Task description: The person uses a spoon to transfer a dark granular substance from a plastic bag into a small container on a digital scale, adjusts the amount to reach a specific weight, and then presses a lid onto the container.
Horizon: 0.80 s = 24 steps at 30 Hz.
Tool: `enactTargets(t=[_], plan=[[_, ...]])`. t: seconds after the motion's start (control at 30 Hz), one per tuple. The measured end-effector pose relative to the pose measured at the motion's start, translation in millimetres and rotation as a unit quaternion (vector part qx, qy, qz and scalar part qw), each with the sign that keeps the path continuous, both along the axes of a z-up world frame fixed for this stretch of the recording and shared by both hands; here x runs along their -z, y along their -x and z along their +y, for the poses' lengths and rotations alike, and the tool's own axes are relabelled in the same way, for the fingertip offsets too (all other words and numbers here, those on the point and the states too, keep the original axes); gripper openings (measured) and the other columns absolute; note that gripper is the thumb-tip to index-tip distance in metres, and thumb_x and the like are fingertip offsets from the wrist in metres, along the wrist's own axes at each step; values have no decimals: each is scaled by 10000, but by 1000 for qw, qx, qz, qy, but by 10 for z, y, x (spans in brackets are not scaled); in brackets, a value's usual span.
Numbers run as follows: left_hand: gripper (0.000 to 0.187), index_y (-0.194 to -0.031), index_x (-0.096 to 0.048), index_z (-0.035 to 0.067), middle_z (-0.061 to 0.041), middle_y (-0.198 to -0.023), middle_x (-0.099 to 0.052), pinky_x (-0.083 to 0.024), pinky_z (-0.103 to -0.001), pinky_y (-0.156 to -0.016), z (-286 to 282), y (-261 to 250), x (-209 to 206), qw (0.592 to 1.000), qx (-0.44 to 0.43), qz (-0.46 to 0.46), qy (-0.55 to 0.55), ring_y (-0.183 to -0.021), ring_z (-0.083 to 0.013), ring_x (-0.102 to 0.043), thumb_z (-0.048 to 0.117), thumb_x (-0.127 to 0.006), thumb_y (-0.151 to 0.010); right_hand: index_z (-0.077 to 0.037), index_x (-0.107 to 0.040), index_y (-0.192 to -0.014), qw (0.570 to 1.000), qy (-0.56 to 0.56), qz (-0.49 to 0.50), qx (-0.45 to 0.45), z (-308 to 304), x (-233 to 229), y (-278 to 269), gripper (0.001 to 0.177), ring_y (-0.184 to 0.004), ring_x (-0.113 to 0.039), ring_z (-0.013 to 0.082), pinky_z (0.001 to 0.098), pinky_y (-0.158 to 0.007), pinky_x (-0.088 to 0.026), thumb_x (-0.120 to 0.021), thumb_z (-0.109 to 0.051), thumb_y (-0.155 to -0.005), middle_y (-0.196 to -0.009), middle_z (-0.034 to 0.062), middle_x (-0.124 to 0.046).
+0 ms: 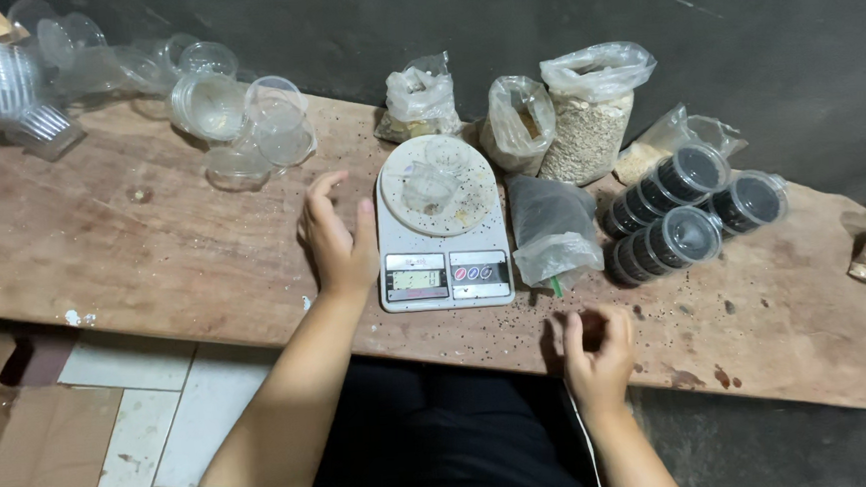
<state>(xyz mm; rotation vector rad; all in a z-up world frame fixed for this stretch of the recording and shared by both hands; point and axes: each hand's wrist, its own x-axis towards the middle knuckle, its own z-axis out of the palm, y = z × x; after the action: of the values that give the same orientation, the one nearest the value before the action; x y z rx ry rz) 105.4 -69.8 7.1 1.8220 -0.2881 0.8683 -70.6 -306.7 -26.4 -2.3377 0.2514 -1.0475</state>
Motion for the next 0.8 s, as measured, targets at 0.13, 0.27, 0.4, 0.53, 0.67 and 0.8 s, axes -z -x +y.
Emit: enactTargets(t=[0.13, 0.27, 0.4, 0.53, 0.67, 0.8], plan=[[284, -1038, -475, 68, -63, -1000, -543, -375, -385, -809, 58, -126, 94, 997, 23, -71, 21, -954, -278, -539, 287, -494, -858, -49, -439, -1083, 997, -67, 1, 22, 114, -30, -224, 360, -494, -464, 263, 356, -505, -367, -652, -178, -823, -597, 78, -489], [207, -957, -505, 83, -40, -903, -562, -407, -358, -730, 87, -130, 93, 995, 20, -98, 20, -848, -263, -568, 245, -524, -829, -33, -509, -1008, 997, -66, 20, 36, 245, -181, -347, 268, -537, -527, 261, 334, -506, -411, -664, -147, -822, -621, 88, -551], [180, -907, -517, 77, -54, -849, -574, -427, -368, -684, 134, -109, 38, 993, 25, -115, 13, -786, -285, -580, 204, -566, -789, -59, -624, -865, 998, 11, 15, 64, 188, -178, -411, 46, -638, -613, 297, 337, -558, -479, -646, -49, -826, -691, 109, -630], [170, -884, -516, 98, -22, -827, -566, -421, -360, -677, 121, -107, 23, 993, 16, -114, 7, -773, -253, -578, 188, -585, -758, -20, -615, -918, 995, 51, 28, 85, 184, -359, -364, 62, -677, -620, 309, 369, -596, -492, -599, -38, -861, -731, 143, -636], [152, -868, -498, 88, -40, -814, -539, -411, -358, -695, 140, -49, -32, 990, 65, -124, 25, -764, -271, -554, 141, -574, -747, -6, -584, -883, 976, 142, 109, 123, 13, -439, -389, 57, -711, -607, 358, 426, -630, -483, -590, -32, -833, -711, 160, -615], [149, -861, -470, 79, -52, -814, -512, -394, -372, -709, 115, -110, 43, 988, 85, -126, 34, -766, -289, -530, 121, -558, -748, -37, -578, -770, 962, 200, 111, 147, 42, -541, -401, 86, -648, -590, 306, 366, -617, -486, -610, -85, -835, -625, 99, -569]])
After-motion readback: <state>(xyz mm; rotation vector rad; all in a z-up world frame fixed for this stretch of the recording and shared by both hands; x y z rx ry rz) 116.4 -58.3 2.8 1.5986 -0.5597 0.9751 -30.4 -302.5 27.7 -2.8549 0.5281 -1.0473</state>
